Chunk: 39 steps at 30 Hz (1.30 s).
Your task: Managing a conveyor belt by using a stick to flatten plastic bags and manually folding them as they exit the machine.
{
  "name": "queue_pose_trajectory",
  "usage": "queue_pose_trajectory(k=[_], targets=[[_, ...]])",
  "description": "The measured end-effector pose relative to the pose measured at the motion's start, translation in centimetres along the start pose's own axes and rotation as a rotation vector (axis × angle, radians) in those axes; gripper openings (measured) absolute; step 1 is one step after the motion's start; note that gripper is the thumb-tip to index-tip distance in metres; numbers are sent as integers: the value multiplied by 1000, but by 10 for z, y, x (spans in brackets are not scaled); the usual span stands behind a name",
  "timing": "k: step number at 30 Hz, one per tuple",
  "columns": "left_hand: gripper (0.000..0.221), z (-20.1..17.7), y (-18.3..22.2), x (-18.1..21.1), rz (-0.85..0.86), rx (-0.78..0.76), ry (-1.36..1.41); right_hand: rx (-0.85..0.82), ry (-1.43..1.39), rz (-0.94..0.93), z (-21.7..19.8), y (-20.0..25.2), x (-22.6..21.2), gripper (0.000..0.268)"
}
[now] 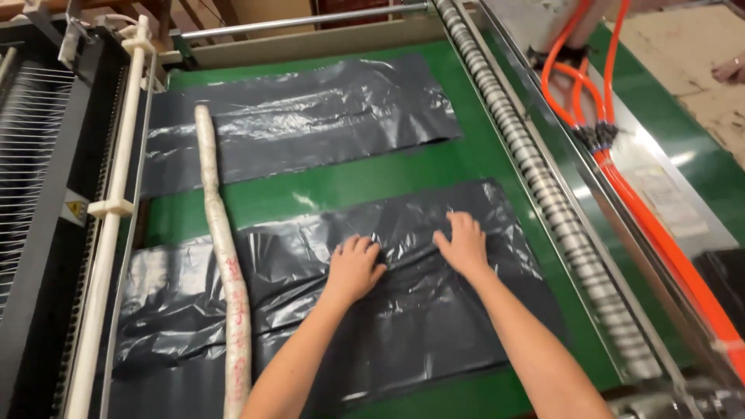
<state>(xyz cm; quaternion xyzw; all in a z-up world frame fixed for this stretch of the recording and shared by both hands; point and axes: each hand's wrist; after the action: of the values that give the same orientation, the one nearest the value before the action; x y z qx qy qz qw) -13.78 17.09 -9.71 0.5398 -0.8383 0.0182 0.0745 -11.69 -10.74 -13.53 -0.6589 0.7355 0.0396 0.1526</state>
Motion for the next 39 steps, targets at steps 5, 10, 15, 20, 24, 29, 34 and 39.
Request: queue_pose_trajectory(k=[5,10,15,20,24,29,34,39], targets=[[50,-24,-74,-37,-32,177,-65,167,-220,120,30,-147,32,54],[56,-33,-156,-71,-78,233,-102,149,-253,368,85,-275,86,62],[68,-69,-229,-76,-40,167,-47,94,-319,453,51,-318,56,64],[86,-48,-283,-87,-16,28,87,-37,-300,514,86,-362,64,82],[87,-6,-290,-94,-77,-87,123,-56,-138,589,55,-347,25,57],[84,2,-290,-98,-45,-23,66,-14,-210,630,62,-357,26,70],[78,-13,-290,-103,-114,-11,182,251,18,400,63,-360,15,27],[79,-9,-297,-121,-208,73,465,593,106,81,48,-358,-30,23]])
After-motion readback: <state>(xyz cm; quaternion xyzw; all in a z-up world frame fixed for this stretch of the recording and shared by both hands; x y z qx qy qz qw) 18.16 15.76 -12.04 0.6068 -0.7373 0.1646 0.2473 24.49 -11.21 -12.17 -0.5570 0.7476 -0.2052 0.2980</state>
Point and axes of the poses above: each hand's wrist, its own y-axis away from the middle knuckle, its own z-axis out of the palm, x = y × z, and after that the axes turned 6 degrees about x, right-handed
